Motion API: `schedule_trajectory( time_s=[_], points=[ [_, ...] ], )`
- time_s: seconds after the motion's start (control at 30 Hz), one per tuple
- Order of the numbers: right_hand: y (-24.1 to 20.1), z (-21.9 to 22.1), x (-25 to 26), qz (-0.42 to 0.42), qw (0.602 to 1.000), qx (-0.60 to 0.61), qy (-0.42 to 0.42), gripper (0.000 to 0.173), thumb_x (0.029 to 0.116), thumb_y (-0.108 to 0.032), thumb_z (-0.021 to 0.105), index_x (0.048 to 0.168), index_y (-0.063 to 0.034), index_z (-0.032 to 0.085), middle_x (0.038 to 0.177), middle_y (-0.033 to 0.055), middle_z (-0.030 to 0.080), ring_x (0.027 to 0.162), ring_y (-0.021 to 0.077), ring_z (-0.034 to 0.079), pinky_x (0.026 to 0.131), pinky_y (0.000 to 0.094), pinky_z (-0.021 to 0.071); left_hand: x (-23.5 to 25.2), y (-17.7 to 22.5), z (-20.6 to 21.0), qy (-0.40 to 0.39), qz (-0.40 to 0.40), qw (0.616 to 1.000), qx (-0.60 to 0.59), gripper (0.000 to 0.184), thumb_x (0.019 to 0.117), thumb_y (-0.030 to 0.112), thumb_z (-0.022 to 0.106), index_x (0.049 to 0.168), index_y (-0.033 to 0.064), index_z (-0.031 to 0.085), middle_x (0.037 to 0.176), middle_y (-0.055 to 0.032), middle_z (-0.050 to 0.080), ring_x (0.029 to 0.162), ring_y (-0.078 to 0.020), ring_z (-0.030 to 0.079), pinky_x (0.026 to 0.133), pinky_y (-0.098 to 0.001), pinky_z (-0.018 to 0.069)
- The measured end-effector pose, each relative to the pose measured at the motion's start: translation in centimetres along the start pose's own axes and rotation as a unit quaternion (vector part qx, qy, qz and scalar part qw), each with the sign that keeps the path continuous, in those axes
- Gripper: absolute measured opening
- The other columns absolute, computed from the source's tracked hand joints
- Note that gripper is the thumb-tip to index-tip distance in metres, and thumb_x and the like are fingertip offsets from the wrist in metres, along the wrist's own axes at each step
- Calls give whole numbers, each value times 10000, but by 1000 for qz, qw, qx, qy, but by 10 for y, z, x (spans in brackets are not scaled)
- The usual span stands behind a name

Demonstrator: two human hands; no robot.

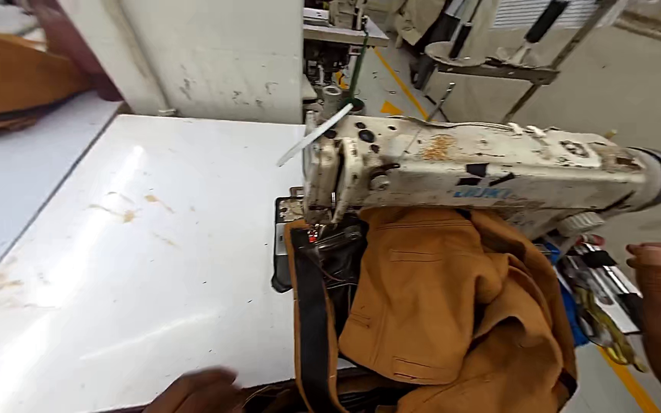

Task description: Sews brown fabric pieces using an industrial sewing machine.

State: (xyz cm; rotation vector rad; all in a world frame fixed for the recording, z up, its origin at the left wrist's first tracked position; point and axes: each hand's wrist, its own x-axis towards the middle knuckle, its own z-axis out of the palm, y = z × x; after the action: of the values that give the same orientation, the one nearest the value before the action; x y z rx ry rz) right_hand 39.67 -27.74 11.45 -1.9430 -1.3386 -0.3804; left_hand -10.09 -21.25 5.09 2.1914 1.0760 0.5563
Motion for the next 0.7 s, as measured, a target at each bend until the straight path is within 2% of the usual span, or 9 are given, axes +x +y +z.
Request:
schedule_trajectory(
  time_s=[0.07,0.1,0.17,0.23,0.3,0.37,0.43,0.53,0.7],
  points=[
    [-49,5,2,-134,984,91,-72,378,1018,-296,560,1088,58,674,1057,161,699,965,196,688,864,404,583,39,8,10,14,38,998,55,306,1062,230,551,1184,-11,697,1222,-202,693,1147,-305,679,988,-438,556],
    [-76,16,2,-211,963,107,-129,351,1009,-349,582,1068,-30,717,1056,96,723,990,173,700,859,412,596,60,7,20,35,63,993,93,311,1066,238,521,1196,21,702,1237,-164,696,1155,-284,680,984,-426,562],
    [-128,52,0,-340,911,74,-223,338,1026,-454,549,1080,-180,738,1023,-29,725,971,110,696,806,345,599,101,1,41,76,105,978,163,307,1047,213,491,1206,65,708,1257,-112,690,1161,-253,677,977,-410,570],
    [-155,90,1,-387,859,-20,-333,370,1040,-486,488,1143,-201,699,1020,-49,693,975,108,681,825,310,580,133,-4,55,73,130,967,205,309,1049,180,490,1245,39,683,1316,-130,658,1250,-267,628,1068,-412,512],
    [-168,122,13,-362,816,-88,-441,375,1044,-438,535,1232,-142,667,1073,30,687,1006,192,681,864,380,569,150,-12,64,60,154,957,237,335,1067,199,469,1276,23,663,1363,-139,631,1322,-269,581,1145,-408,447],
    [-168,146,23,-348,800,-109,-476,412,1040,-418,558,1334,-138,624,1079,68,699,1004,238,684,894,425,554,152,-20,74,37,159,953,254,415,1088,294,434,1323,20,638,1398,-135,610,1356,-257,552,1170,-394,416],
    [-163,160,30,-332,799,-61,-498,483,1032,-406,581,1436,-144,556,1088,76,709,994,234,692,902,427,556,147,-29,83,39,166,950,261,469,1094,348,396,1337,23,632,1388,-126,619,1359,-243,552,1152,-372,436],
    [-162,169,24,-276,796,52,-536,596,1016,-358,628,1532,-119,447,1269,59,685,1125,181,670,1014,399,523,140,-34,87,57,178,950,250,476,1095,340,376,1354,29,627,1401,-114,623,1365,-237,551,1136,-356,452],
    [-167,167,25,-216,797,91,-557,305,992,-205,659,1273,-97,608,858,19,635,748,136,625,730,339,547,145,-37,85,39,212,947,240,484,1089,309,352,1421,46,586,1495,-100,556,1410,-220,508,1177,-364,408]
  ],
)
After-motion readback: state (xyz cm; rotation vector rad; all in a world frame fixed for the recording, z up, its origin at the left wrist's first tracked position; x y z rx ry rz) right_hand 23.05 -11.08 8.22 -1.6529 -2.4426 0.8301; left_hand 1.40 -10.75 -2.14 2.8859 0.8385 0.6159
